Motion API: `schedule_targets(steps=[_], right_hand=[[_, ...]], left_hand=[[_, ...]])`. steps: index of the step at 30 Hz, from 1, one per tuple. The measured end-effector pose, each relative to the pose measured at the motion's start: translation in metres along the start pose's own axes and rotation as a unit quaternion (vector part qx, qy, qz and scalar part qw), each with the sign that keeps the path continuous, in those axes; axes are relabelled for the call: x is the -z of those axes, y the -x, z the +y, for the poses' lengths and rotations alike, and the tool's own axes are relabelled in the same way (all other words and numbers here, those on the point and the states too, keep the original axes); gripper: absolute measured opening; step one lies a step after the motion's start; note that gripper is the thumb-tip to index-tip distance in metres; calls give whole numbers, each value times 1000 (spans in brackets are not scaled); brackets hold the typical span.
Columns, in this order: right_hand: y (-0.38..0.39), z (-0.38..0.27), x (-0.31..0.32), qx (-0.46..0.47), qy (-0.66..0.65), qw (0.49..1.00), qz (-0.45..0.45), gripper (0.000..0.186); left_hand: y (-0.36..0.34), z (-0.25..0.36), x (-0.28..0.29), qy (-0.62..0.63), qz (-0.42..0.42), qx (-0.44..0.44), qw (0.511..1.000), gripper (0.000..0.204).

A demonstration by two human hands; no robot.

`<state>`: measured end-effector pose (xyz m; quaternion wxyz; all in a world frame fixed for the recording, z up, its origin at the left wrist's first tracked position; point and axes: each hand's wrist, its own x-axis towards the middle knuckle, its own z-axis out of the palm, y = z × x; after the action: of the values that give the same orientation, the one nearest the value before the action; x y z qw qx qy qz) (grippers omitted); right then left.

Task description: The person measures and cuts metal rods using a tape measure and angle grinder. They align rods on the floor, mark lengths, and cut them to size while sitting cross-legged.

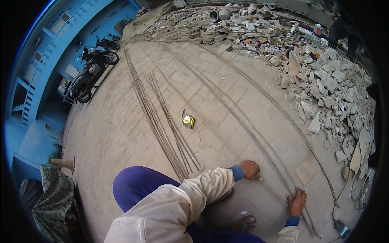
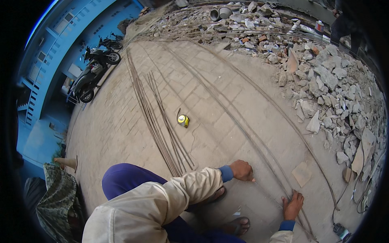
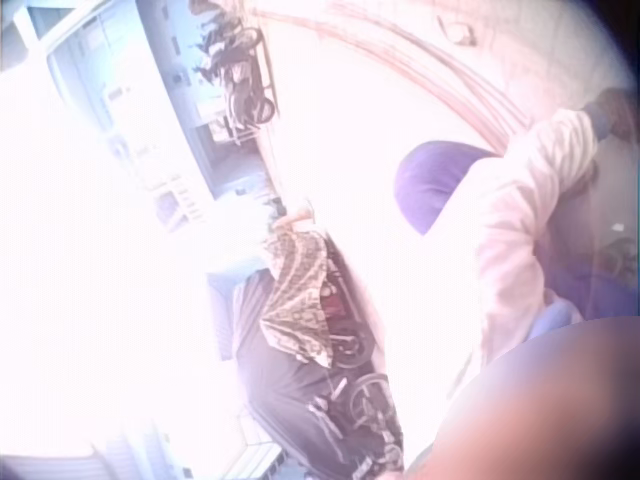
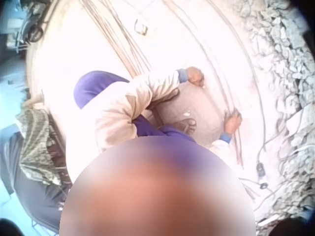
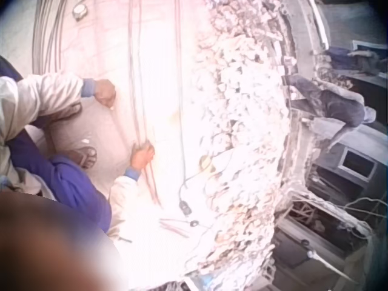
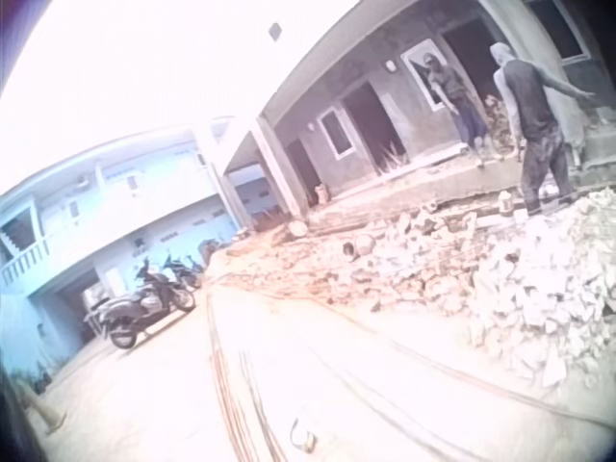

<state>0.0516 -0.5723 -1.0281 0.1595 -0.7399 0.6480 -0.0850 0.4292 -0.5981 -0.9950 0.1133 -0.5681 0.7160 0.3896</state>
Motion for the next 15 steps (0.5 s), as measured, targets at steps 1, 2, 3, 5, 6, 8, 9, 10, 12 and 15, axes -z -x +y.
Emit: schedule_targets(steps=[1, 2, 3, 5, 6, 8, 9, 10, 12, 15], right_hand=[[0, -2, -2, -28, -8, 999, -21, 53], [1, -2, -2, 5, -23, 1000, 11, 49], [2, -1, -2, 14, -39, 999, 20, 44], [0, 3, 2, 16, -77, 997, -8, 34], [0, 7, 7, -23, -86, 995, -45, 28], [-3, 12, 14, -25, -102, 992, -64, 25], [-7, 14, 16, -27, -65, 993, -97, 25], [-11, 15, 20, -26, -50, 991, -123, 26], [-20, 16, 32, -15, 5, 991, -133, 25], [-24, 6, 56, -30, 10, 999, 9, 23]], left_hand=[[0, 1, 2, -1, -5, 0, 1000, 59], [-1, 1, 3, 0, -9, -1, 1000, 60], [-2, 1, 5, 1, -15, -3, 1000, 60], [-3, 1, 4, -15, -11, 2, 1000, 62], [-4, -2, 3, -7, -34, 13, 999, 65], [-7, -7, 0, 11, -53, 5, 999, 67], [-8, -9, -3, -6, -32, -1, 999, 66], [-10, -10, -3, -17, -34, -23, 999, 67], [-9, -9, -1, -3, -18, -29, 999, 65], [-12, 1, 13, -17, 67, -38, 997, 63]])
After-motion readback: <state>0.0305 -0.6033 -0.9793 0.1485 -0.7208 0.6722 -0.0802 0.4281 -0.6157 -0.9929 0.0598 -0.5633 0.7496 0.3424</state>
